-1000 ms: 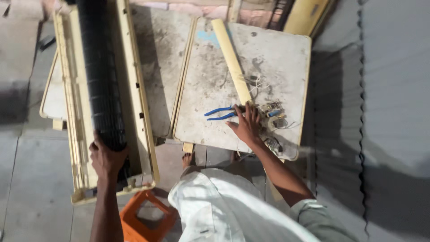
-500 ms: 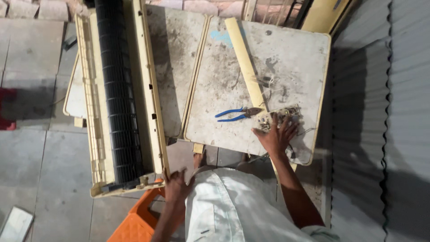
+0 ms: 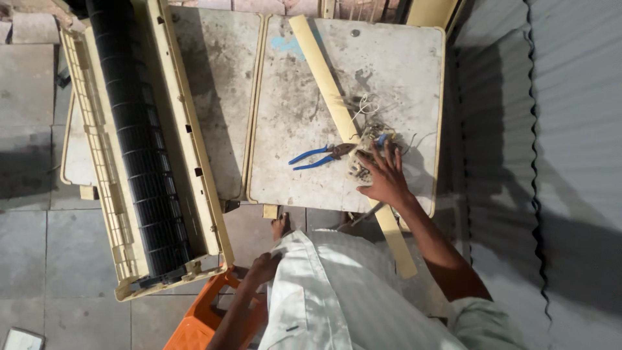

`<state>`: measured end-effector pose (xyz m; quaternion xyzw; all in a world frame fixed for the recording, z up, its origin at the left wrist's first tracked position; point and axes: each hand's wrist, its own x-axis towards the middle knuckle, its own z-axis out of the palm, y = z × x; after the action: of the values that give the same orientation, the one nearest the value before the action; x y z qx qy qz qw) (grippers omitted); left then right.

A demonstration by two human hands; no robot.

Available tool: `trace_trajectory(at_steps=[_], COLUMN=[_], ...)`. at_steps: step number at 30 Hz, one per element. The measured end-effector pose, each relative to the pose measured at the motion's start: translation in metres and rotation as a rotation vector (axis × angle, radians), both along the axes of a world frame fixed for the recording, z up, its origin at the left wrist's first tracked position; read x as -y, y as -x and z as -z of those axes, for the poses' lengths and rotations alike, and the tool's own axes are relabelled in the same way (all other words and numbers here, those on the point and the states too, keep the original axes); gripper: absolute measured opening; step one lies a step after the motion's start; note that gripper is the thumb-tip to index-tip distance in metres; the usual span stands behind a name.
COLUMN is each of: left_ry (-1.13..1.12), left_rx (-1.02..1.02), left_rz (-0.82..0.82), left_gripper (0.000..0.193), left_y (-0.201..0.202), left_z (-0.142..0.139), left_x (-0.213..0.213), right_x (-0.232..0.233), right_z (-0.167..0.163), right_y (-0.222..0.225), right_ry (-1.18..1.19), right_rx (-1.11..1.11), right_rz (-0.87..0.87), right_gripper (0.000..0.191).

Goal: The person opens the front cover of a wall-mounted split air conditioner indoor unit and removes the black blower drum from its housing. They then kneel on the floor and use a screwdriver to unscrew a metal bracket on the opened unit, handling screws by hand.

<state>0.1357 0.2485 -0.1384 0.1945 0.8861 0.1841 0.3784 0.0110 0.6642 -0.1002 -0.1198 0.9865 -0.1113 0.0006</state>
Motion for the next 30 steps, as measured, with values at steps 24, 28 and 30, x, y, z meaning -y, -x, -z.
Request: trace_trajectory(at_steps=[24, 28, 30], left_ry=[-0.093, -0.319, -0.303], left_rx=[-0.177, -0.053, -0.028], left_rz=[-0.632, -0.81, -0.865], left_gripper=[0.118, 0.101, 0.096], left_y=[0.239, 0.235, 0.234], left_z=[-0.08, -0.076, -0.074], left_x=[-0.297, -0.31, -0.315], right_x=[-0.011, -0.022, -0.029], right_z=[-0.034, -0.031, -0.031], right_y=[-0.011, -0.006, -0.002], right_ry=[1.09, 1.333, 1.336], right_rx=[0.03, 0.018, 0.017], right_rz=[0.82, 0.64, 0.567], right_gripper=[0.122, 0.09, 0.086])
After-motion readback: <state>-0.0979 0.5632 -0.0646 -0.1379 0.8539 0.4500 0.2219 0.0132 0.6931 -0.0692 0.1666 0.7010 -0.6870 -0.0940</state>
